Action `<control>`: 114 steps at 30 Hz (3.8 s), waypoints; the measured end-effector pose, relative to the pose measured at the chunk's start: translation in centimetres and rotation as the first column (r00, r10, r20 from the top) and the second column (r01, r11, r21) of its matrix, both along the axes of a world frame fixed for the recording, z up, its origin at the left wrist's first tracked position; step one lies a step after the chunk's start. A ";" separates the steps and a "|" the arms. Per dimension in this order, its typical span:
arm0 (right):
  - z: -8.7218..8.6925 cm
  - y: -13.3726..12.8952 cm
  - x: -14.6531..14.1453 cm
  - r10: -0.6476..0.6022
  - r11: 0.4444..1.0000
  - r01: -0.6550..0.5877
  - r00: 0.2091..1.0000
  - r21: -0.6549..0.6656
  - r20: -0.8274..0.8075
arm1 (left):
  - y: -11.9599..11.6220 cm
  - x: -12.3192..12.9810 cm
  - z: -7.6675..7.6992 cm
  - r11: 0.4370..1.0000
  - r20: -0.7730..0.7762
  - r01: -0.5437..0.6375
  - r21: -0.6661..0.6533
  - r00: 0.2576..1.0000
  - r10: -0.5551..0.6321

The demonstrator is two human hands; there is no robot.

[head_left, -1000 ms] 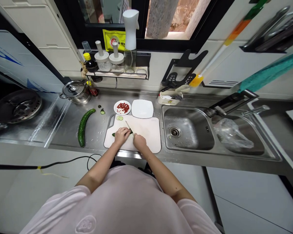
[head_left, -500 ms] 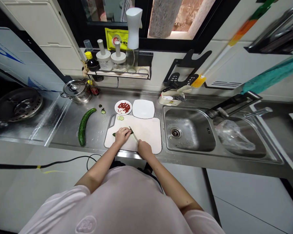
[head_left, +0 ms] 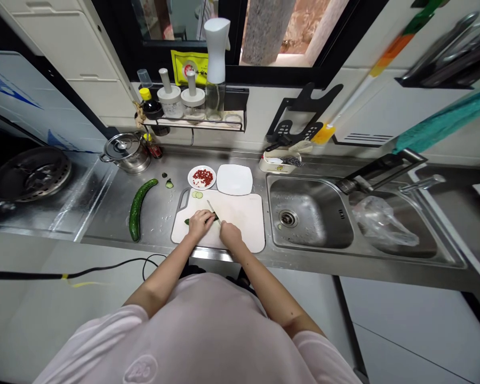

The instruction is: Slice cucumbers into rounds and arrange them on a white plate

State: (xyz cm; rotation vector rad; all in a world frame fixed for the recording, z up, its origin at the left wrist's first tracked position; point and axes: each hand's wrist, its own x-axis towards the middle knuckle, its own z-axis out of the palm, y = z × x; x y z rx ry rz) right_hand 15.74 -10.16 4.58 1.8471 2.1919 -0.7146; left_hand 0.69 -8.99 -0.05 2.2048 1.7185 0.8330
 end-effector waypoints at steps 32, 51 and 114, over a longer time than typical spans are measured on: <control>-0.2 -0.6 0.5 -0.003 1.000 0.003 1.000 -0.008 0.015 | 0.0 0.1 0.0 0.999 0.009 -0.009 -0.040 1.000 0.010; 0.0 -2.4 1.8 0.017 1.000 -0.017 0.999 -0.017 0.034 | -0.1 0.0 0.3 0.999 -0.002 -0.014 -0.039 1.000 0.014; 2.6 -4.9 5.2 -0.024 0.968 0.003 0.996 0.253 0.082 | 2.8 1.9 3.0 0.935 0.466 -0.113 -0.337 0.842 0.270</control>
